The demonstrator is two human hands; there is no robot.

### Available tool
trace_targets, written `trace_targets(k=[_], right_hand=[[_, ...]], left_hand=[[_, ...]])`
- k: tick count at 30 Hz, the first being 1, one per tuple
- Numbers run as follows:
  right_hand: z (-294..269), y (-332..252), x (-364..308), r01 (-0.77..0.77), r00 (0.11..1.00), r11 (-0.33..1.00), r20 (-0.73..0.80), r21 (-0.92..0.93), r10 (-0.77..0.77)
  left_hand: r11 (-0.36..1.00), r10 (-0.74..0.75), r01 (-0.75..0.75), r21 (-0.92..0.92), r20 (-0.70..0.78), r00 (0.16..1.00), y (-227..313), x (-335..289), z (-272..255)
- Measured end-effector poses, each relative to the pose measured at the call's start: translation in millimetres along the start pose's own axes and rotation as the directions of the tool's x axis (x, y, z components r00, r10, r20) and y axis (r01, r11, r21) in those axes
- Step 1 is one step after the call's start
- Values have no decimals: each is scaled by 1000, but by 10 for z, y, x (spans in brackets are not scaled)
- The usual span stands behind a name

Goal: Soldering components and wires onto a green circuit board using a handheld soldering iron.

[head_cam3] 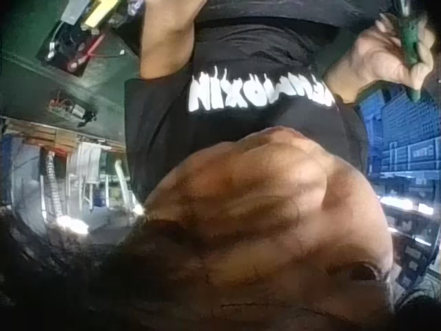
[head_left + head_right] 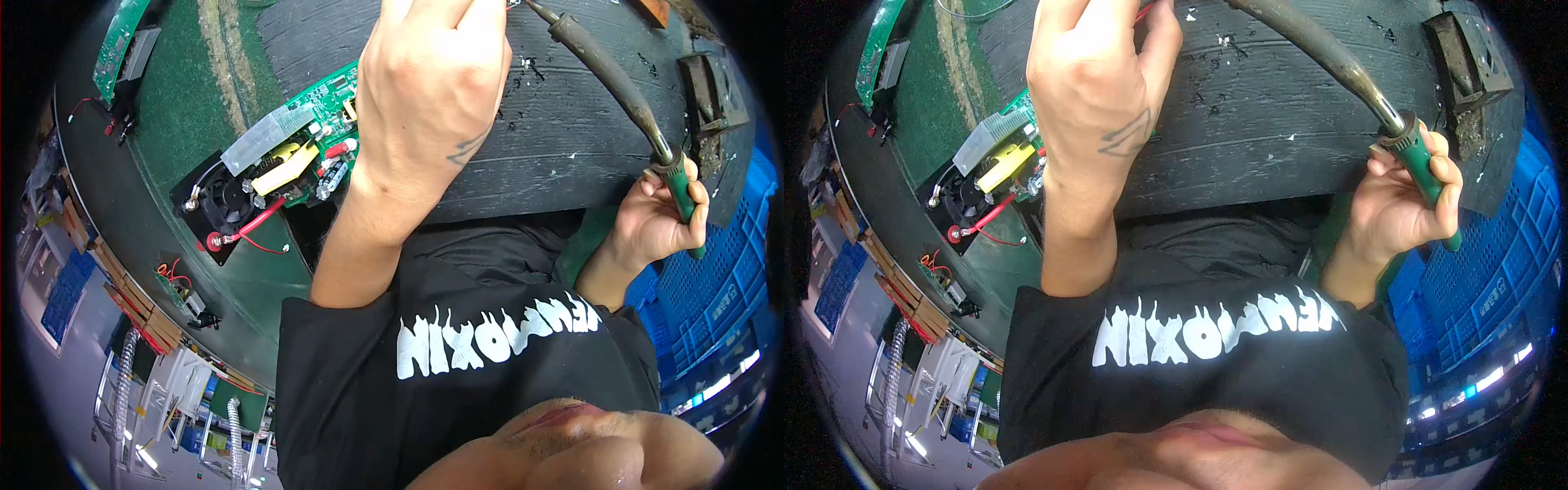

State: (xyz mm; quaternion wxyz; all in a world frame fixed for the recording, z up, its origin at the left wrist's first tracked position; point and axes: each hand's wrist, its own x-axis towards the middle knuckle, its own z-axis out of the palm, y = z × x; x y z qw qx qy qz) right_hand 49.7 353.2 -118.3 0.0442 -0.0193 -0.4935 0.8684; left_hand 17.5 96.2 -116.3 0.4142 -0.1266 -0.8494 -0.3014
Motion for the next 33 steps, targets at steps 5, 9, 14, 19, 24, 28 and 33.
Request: trace_targets(k=[5, 9, 14, 19, 24, 28, 33], right_hand=[[-14, 11, 6, 3, 1000, 1000, 12, -4, -3], [19, -17, 11, -2, 1000, 1000, 13, -2, 2], [26, -12, 15, -2, 1000, 1000, 30, -25, 2], [64, -7, 24, 0, 999, 1000, 35, -21, 0], [-20, 9, 61, 36, 997, 998, 72, -41, -33], [-31, -8, 73, 32, 994, 997, 111, -70, -24], [80, -30, 62, 52, 996, 993, 74, -104, -44]], left_hand=[[1000, -16, 16, -27, 2, 1000, 15, 17, -17], [994, -62, 59, -93, -25, 998, 22, 34, 1], [995, -66, 62, -74, -43, 997, 25, 30, 30], [998, -39, 38, -48, -28, 999, 4, 11, 33], [999, -23, 20, -50, -64, 998, -36, -22, 83], [998, -40, 38, -41, -42, 998, -7, -3, 59], [999, -24, 22, -29, -50, 998, -19, -16, 106]])
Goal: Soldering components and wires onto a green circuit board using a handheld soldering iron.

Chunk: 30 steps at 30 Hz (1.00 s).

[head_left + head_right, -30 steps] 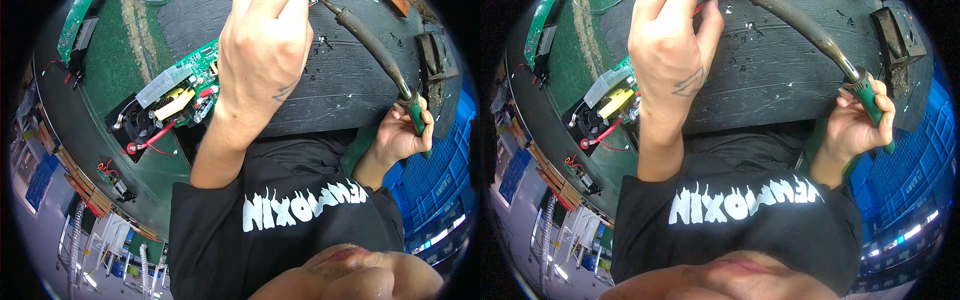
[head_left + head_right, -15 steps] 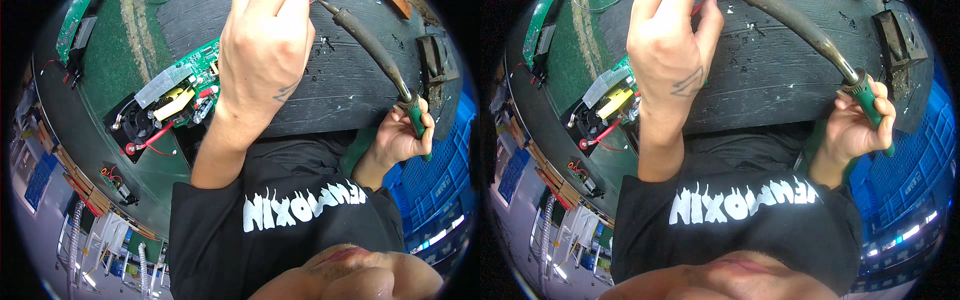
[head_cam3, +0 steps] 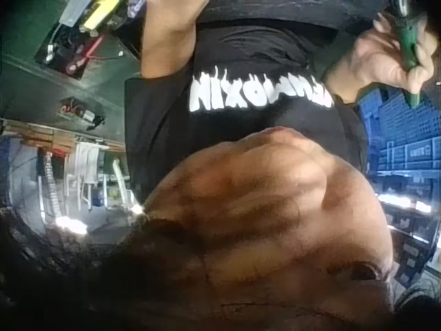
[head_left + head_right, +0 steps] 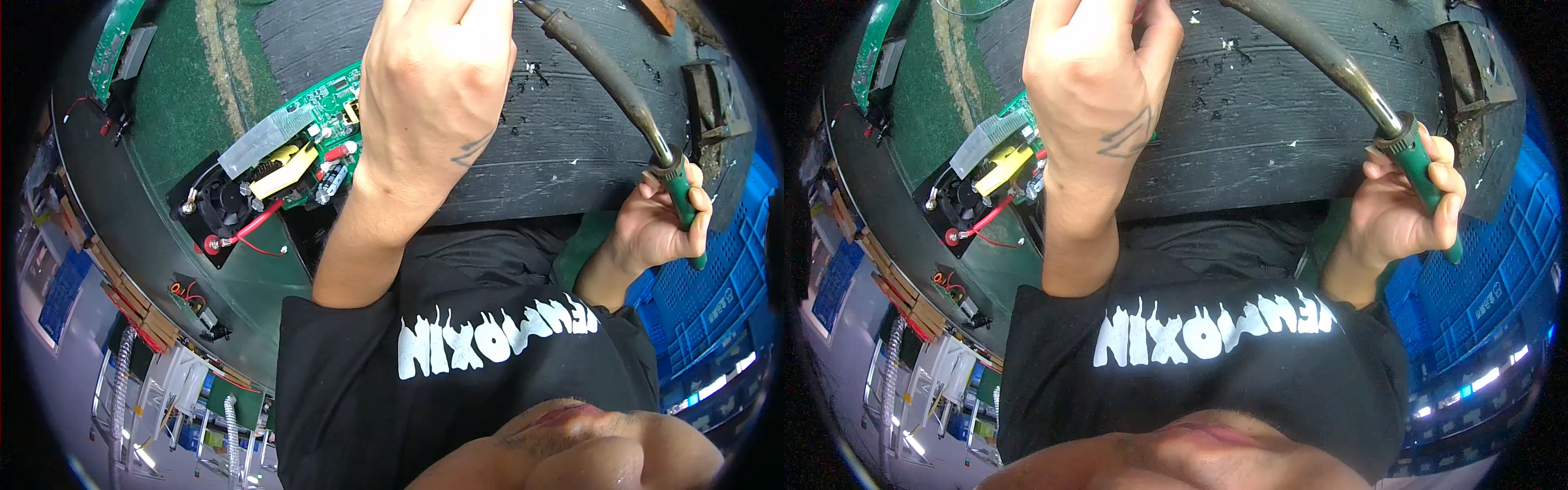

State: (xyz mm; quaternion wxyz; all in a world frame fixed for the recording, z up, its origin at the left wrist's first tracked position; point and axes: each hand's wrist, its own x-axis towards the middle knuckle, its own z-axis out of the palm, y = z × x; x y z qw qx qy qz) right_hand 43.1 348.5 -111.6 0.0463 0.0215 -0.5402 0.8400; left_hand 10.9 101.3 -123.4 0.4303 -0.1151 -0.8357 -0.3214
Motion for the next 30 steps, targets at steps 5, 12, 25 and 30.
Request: trace_targets(k=[5, 12, 25, 30], right_hand=[[12, -21, 15, 17, 999, 1000, 39, -11, -17], [-29, -31, 12, 31, 997, 1000, 70, -3, -31], [-104, 10, 25, 42, 994, 999, 103, 0, -42], [-87, 13, 28, 47, 996, 999, 82, -10, -46]], left_hand=[[1000, 22, -22, -18, -19, 1000, -6, 11, 8], [999, 31, -30, 21, -5, 1000, 18, 32, -5], [1000, 8, -9, 28, 15, 1000, 37, 53, -20], [999, 19, -19, 27, -7, 1000, 16, 39, 9]])
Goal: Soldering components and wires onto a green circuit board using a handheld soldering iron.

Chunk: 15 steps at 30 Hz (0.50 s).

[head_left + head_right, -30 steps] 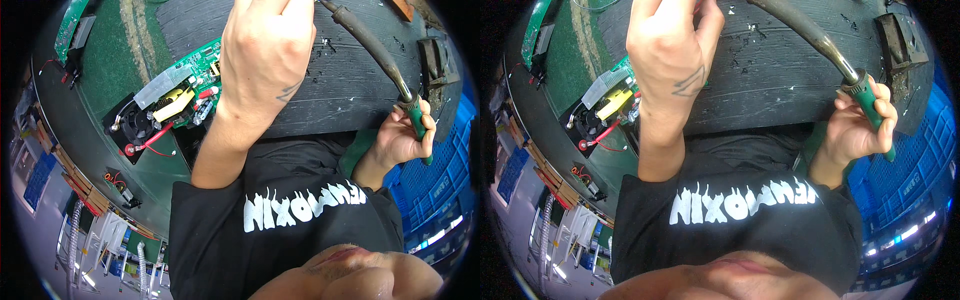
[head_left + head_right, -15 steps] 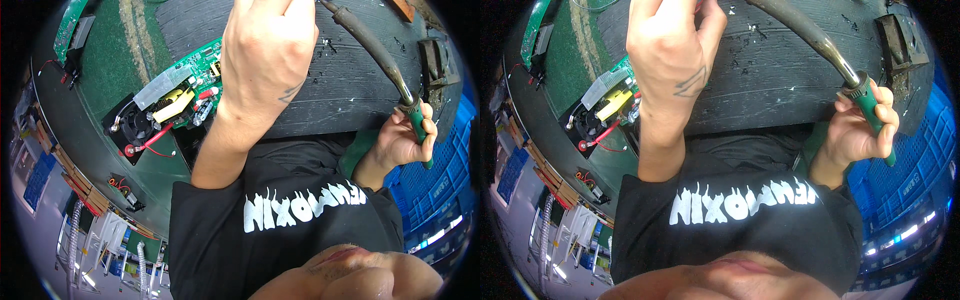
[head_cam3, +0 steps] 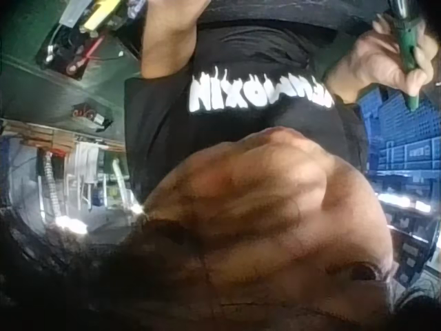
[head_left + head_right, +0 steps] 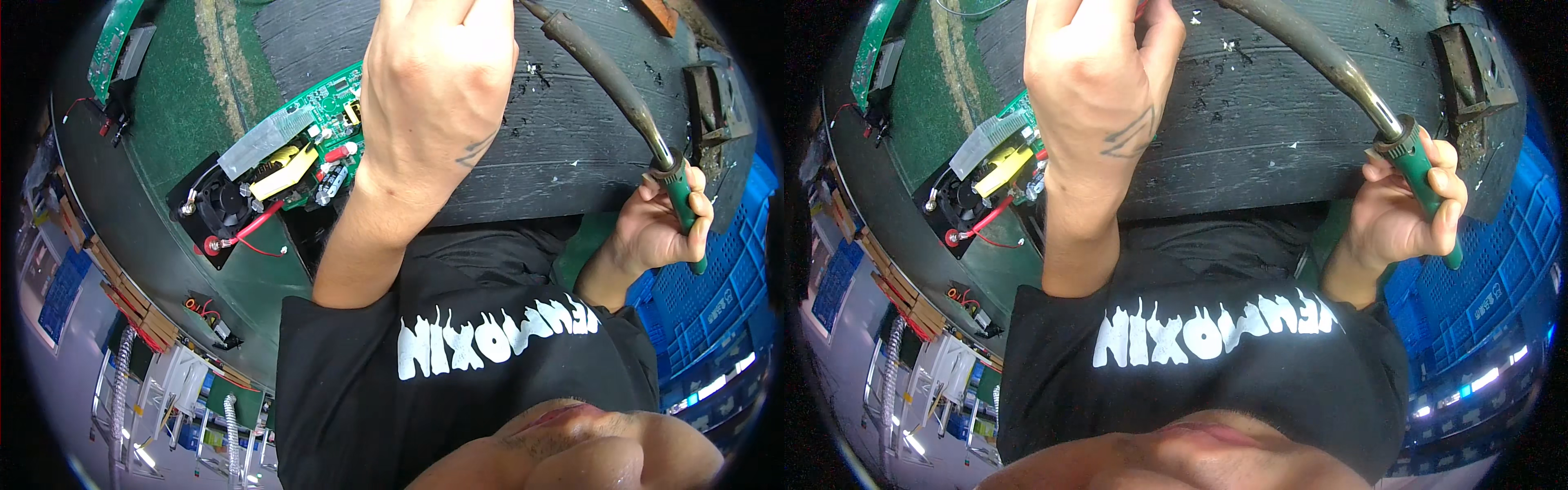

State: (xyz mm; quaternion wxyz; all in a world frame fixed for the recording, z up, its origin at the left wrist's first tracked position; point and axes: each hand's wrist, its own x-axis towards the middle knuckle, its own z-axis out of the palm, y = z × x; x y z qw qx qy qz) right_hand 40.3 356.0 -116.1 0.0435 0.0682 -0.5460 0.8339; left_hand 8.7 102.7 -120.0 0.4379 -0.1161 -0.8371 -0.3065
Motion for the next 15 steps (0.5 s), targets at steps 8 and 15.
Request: trace_targets(k=[8, 15], right_hand=[[-21, 3, -8, -10, 1000, 1000, 3, 6, 10], [73, 18, -11, -19, 999, 1000, -26, -5, 19]], left_hand=[[998, 30, -32, 45, 33, 999, -15, -25, -28], [999, 7, -8, 32, 17, 1000, -2, -21, -21]])
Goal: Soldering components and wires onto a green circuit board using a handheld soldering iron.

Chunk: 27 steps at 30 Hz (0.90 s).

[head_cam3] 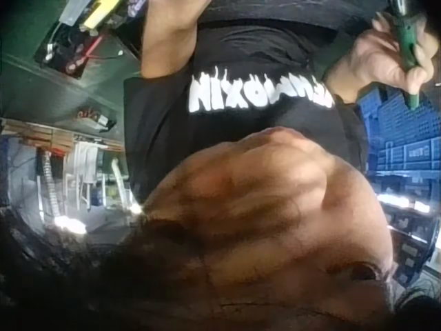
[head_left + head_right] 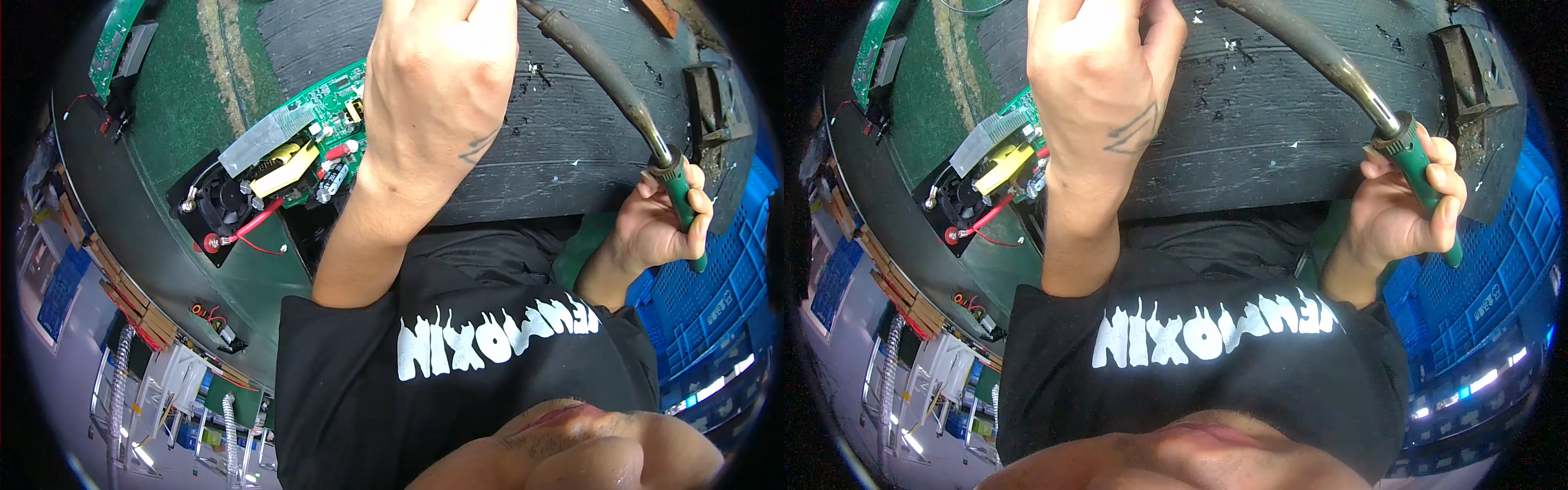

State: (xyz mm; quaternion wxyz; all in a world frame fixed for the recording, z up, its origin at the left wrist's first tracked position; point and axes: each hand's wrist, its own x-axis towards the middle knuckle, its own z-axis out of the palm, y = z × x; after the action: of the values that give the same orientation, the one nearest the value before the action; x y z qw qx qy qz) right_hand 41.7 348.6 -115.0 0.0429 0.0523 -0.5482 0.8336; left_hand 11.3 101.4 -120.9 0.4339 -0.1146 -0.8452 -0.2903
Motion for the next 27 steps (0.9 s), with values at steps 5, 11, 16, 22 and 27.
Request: trace_targets(k=[5, 11, 16, 22, 27], right_hand=[[17, -14, 1, -6, 1000, 1000, 15, 11, 6], [25, -26, 13, 3, 1000, 1000, 21, -7, -3], [16, -40, 13, 1, 1000, 1000, 12, -10, -1], [-82, -38, 16, 24, 999, 999, 31, 35, -25], [-125, -41, -2, 6, 1000, 1000, 14, 26, -7]], left_hand=[[1000, 8, -8, 6, -21, 1000, -7, -1, 3], [1000, 5, -5, -8, 4, 1000, 7, 5, -2], [1000, 9, -10, -20, -25, 1000, -6, -6, 20], [999, -19, 20, -25, 16, 1000, 26, 18, -14], [999, -24, 24, -22, 12, 1000, 32, 18, -18]])
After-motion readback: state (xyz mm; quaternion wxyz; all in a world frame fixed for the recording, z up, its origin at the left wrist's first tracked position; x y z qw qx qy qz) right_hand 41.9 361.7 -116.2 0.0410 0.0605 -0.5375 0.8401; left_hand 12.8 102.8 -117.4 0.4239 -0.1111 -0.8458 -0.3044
